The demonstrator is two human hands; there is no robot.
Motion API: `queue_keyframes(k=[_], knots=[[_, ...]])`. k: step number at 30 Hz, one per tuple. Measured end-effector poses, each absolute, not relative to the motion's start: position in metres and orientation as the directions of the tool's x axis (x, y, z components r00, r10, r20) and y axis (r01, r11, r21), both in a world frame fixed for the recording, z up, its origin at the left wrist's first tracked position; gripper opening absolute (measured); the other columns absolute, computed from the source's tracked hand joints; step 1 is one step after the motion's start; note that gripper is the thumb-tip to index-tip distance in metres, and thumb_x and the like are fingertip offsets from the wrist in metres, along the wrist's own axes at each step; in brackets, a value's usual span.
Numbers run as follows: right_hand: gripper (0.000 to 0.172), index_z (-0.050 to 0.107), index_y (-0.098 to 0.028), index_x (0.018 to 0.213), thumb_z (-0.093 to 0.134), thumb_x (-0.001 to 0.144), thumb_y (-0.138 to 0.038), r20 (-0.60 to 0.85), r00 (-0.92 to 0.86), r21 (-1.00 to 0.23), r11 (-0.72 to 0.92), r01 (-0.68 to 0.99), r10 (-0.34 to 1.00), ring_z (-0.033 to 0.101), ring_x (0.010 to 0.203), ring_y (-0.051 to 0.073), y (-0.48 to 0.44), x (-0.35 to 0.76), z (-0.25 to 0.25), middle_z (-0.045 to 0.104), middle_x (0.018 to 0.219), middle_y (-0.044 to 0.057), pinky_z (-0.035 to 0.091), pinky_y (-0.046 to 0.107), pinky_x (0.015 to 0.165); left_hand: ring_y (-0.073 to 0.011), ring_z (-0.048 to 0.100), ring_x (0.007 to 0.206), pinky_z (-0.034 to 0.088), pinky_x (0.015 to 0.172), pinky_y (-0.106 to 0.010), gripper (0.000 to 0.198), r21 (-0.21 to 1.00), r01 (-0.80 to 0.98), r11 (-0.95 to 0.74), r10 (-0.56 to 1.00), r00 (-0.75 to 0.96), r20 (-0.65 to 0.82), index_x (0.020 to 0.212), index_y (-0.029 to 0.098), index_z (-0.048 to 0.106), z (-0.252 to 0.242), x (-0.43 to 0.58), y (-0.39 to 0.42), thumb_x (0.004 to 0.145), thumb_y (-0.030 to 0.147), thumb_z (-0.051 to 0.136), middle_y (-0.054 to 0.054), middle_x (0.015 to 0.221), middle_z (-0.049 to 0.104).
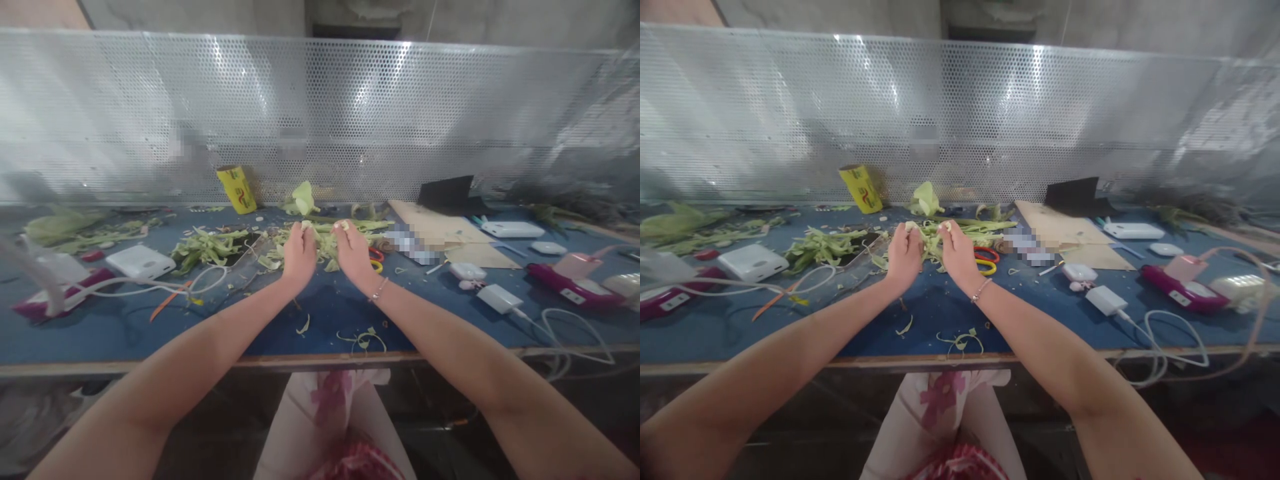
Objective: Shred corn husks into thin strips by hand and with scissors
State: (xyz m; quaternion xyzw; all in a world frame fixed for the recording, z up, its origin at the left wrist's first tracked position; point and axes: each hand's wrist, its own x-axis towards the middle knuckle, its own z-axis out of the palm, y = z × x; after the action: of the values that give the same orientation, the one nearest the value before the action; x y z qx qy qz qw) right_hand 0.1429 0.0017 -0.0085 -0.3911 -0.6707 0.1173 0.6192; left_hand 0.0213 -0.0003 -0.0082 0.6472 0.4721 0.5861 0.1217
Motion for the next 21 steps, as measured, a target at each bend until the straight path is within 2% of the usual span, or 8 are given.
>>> queue_keyframes(k=[4,12,17,21], knots=[[0.027,0.043,-0.021,0.072,0.031,0.091,-0.037,0.727,0.137,-0.673,0.657,0.341,0.673,0.041,0.063,0.014,-0.0001,0.1423,-0.0078,0.045,0.064,-0.002,0.035,0.028,0.064,-0.0097,0.041,0.043,0.032,0.05,-0.025,0.024,0.691,0.452,-0.564,0.739,-0.097,0.667,0.072,0.022,0.032,-0.0052,0.0206,-0.0037,0.09,0.037,0.036,0.006,0.048,0.04],[0.03,0.04,-0.022,0.071,0.034,0.091,-0.043,0.613,0.145,-0.787,0.584,0.197,0.777,0.037,0.057,0.011,0.0032,0.1447,-0.0086,0.037,0.06,-0.004,0.034,0.026,0.059,-0.0136,0.047,0.05,0.035,0.058,-0.029,0.019,0.661,0.475,-0.581,0.747,-0.011,0.665,0.071,0.023,0.037,-0.0053,0.016,-0.0047,0.086,0.032,0.044,0.002,0.052,0.047],[0.032,0.038,-0.022,0.07,0.033,0.091,-0.046,0.617,0.112,-0.784,0.597,0.169,0.779,0.035,0.054,0.01,0.0017,0.1461,-0.0074,0.034,0.058,-0.005,0.033,0.025,0.056,-0.0139,0.05,0.053,0.036,0.059,-0.029,0.016,0.655,0.493,-0.572,0.74,-0.034,0.672,0.073,0.022,0.038,-0.007,0.0151,-0.0047,0.085,0.03,0.045,0.001,0.056,0.05],[0.033,0.039,-0.022,0.071,0.032,0.091,-0.046,0.638,0.093,-0.765,0.615,0.192,0.765,0.036,0.053,0.011,0.0006,0.1481,-0.0068,0.034,0.057,-0.005,0.032,0.026,0.056,-0.0123,0.049,0.054,0.037,0.06,-0.027,0.02,0.654,0.515,-0.554,0.747,-0.039,0.664,0.068,0.021,0.039,-0.0051,0.0145,-0.0056,0.086,0.03,0.042,0.002,0.056,0.049]])
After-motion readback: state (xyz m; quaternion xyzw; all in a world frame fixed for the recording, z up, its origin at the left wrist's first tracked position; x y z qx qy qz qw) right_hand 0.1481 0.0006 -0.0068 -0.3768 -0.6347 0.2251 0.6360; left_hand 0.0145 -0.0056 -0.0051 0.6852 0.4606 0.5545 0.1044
